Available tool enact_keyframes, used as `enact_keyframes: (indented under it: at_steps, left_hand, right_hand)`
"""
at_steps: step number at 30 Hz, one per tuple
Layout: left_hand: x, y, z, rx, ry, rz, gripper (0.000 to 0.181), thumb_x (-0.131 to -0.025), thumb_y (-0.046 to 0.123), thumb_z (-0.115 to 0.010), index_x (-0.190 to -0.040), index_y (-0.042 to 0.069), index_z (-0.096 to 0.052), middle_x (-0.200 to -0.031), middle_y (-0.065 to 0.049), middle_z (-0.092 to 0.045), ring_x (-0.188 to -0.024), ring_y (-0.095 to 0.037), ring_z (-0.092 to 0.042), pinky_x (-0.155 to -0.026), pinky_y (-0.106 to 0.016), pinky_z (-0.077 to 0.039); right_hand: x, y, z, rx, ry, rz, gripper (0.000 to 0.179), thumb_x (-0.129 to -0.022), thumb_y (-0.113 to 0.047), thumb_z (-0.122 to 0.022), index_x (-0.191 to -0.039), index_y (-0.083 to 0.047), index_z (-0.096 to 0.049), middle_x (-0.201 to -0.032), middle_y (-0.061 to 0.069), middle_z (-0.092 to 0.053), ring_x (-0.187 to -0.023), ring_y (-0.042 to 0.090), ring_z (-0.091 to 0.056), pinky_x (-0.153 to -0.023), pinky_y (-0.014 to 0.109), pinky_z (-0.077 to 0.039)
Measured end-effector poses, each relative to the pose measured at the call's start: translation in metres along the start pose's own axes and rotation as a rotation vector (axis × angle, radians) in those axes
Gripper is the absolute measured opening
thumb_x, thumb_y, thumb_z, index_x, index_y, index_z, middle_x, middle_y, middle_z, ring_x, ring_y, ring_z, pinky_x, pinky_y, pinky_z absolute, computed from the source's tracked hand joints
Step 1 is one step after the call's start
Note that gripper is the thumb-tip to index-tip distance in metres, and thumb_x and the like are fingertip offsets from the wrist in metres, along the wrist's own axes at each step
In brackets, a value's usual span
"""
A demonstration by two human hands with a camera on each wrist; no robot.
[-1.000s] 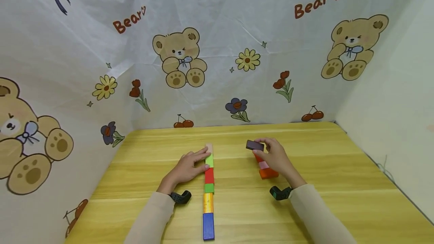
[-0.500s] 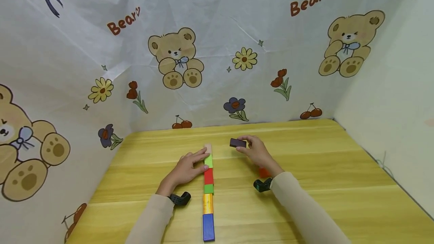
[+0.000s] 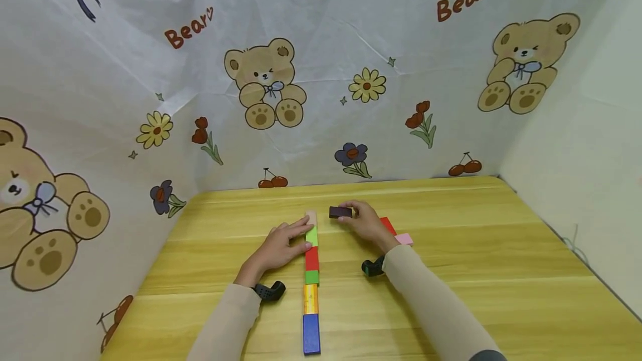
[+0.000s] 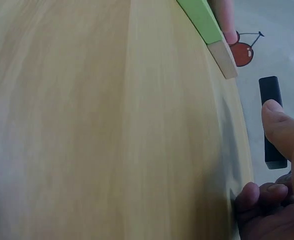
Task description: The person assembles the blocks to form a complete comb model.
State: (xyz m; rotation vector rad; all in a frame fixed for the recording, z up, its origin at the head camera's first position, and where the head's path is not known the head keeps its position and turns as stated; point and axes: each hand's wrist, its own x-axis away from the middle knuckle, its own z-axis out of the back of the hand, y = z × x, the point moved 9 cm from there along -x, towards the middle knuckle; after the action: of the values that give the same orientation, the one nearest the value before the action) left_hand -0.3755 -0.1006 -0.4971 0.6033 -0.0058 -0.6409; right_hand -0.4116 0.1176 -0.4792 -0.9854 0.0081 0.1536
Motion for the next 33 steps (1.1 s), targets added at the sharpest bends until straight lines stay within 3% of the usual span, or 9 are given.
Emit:
enact_keyframes:
  at_steps: [9,19,28,33]
  left_hand:
    - [-0.001,-0.001,0.003,0.014,-0.001,-0.006,0.060,-0.097,0.058,-0.055,-0.150,0.031,-0.048,-0.164,0.009,-0.032,-0.124,-0.017,-0.051,-0.101,-0.047,-0.033]
    - [-0.002,-0.004,0.000,0.005,-0.008,0.007,0.060,-0.097,0.060,-0.054,-0.150,0.032,-0.048,-0.163,0.013,-0.032,-0.119,-0.014,-0.051,-0.098,-0.042,-0.032]
    - [-0.002,-0.002,0.000,0.014,-0.013,0.021,0.059,-0.097,0.059,-0.055,-0.150,0.034,-0.048,-0.163,0.013,-0.033,-0.125,-0.016,-0.050,-0.102,-0.045,-0.032]
    - [-0.001,-0.003,-0.001,0.001,-0.005,0.015,0.059,-0.097,0.061,-0.053,-0.150,0.034,-0.048,-0.163,0.014,-0.031,-0.118,-0.012,-0.051,-0.099,-0.041,-0.033]
  right_hand:
    - [-0.011,-0.002,-0.012,0.028,-0.001,0.012,0.033,-0.092,-0.019,-0.074,-0.125,-0.014,-0.069,-0.115,0.012,-0.057,-0.097,0.024,-0.045,-0.085,0.038,-0.035]
    - [-0.020,-0.009,-0.026,0.178,-0.002,0.047,0.032,-0.091,-0.021,-0.075,-0.122,-0.016,-0.071,-0.122,0.011,-0.063,-0.110,0.026,-0.055,-0.100,0.044,-0.044]
    - [-0.019,-0.012,-0.028,0.232,-0.003,0.032,0.033,-0.091,-0.024,-0.075,-0.123,-0.019,-0.071,-0.119,0.012,-0.062,-0.103,0.025,-0.056,-0.097,0.044,-0.045]
    - [-0.019,-0.013,-0.031,0.266,-0.013,0.038,0.030,-0.091,-0.025,-0.075,-0.120,-0.019,-0.073,-0.119,0.011,-0.063,-0.107,0.025,-0.059,-0.098,0.046,-0.046]
